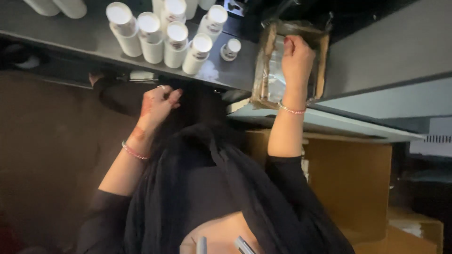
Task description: Packing stacks of paper cups into plastic sleeves and organizing them in a workspace.
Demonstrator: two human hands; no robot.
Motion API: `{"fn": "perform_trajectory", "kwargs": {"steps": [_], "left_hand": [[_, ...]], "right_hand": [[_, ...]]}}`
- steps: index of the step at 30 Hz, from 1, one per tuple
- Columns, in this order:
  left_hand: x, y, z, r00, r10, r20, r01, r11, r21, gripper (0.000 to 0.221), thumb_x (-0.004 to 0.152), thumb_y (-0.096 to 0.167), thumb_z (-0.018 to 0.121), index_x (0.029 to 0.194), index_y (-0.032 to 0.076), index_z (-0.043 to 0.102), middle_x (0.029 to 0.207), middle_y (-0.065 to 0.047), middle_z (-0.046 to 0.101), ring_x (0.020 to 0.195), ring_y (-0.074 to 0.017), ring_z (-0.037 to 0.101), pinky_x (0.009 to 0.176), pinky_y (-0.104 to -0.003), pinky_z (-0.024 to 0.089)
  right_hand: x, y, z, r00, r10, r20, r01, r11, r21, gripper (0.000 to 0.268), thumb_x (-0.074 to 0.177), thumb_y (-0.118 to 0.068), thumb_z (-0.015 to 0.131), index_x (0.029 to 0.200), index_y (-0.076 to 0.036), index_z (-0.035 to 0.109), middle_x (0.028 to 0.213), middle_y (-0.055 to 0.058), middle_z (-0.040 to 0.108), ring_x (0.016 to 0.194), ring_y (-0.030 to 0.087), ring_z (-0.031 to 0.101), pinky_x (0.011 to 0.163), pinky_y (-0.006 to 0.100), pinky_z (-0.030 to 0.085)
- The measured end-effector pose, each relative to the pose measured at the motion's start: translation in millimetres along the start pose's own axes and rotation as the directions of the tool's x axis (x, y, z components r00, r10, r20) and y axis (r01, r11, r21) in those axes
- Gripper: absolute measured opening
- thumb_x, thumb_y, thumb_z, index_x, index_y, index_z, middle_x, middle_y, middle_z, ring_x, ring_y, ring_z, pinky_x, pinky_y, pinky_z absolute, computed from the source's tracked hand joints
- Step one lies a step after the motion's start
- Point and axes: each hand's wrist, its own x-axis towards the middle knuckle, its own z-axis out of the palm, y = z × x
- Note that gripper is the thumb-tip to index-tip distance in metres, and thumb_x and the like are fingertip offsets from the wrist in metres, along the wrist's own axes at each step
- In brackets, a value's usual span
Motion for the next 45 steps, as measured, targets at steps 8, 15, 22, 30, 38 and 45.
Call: {"fn": "perform_trajectory", "kwargs": {"steps": [8,15,22,30,38,45], "left_hand": [[0,24,7,0.995,-0.098,0.032,0.098,0.995,-0.014,0.04,0.097,0.033,0.07,0.08,-0.004,0.068,0.069,-0.009,0.067,0.067,-0.0129,0.072,0.062,-0.029,0.055],[3,65,-1,0.993,0.086,0.08,-0.095,0.989,0.117,0.04,0.099,0.037,0.067,0.087,0.0,0.075,0.072,-0.01,0.073,0.067,-0.0179,0.072,0.065,-0.032,0.054],[-2,110,-2,0.968,0.225,0.107,-0.241,0.955,0.17,0.036,0.101,0.035,0.066,0.093,0.001,0.076,0.076,-0.014,0.073,0.071,-0.0233,0.073,0.067,-0.037,0.055],[-1,131,15,0.924,0.338,0.179,-0.378,0.873,0.308,0.023,0.097,0.025,0.071,0.095,0.002,0.078,0.081,-0.02,0.07,0.077,-0.0369,0.069,0.07,-0.046,0.053],[3,152,41,0.526,0.828,0.193,-0.85,0.52,0.089,0.049,0.085,0.034,0.08,0.116,-0.001,0.065,0.104,-0.021,0.07,0.096,-0.0383,0.069,0.083,-0.042,0.056],[-2,92,-3,0.927,0.14,0.349,-0.05,0.966,-0.254,0.026,0.092,0.027,0.073,0.099,0.002,0.078,0.084,-0.008,0.077,0.075,-0.0235,0.072,0.068,-0.033,0.057]], "right_hand": [[-19,33,1,0.974,-0.183,0.132,0.205,0.963,-0.175,0.023,0.086,-0.009,0.08,0.087,0.005,0.061,0.092,0.021,0.064,0.092,0.041,0.062,0.081,0.048,0.049],[17,19,-71,0.93,-0.364,0.057,0.366,0.896,-0.251,0.005,0.102,-0.006,0.07,0.098,-0.003,0.067,0.105,0.014,0.066,0.1,0.035,0.064,0.088,0.047,0.05],[-14,33,-33,0.948,-0.317,0.027,0.301,0.867,-0.397,0.005,0.095,-0.003,0.068,0.099,-0.004,0.067,0.106,0.014,0.067,0.107,0.033,0.062,0.099,0.047,0.048],[-50,-36,-67,0.939,-0.229,0.258,0.3,0.911,-0.282,0.009,0.095,-0.008,0.072,0.096,0.0,0.068,0.105,0.015,0.068,0.099,0.03,0.065,0.087,0.042,0.053],[-109,-86,-33,0.296,-0.414,0.861,0.742,0.668,0.066,0.056,0.104,0.006,0.059,0.14,-0.035,0.07,0.079,0.004,0.068,0.071,0.02,0.065,0.068,0.029,0.053],[-102,-104,-49,0.686,-0.586,0.431,0.172,0.706,0.687,0.011,0.101,0.008,0.068,0.109,0.0,0.069,0.108,0.013,0.076,0.095,0.024,0.072,0.08,0.037,0.06]]}}
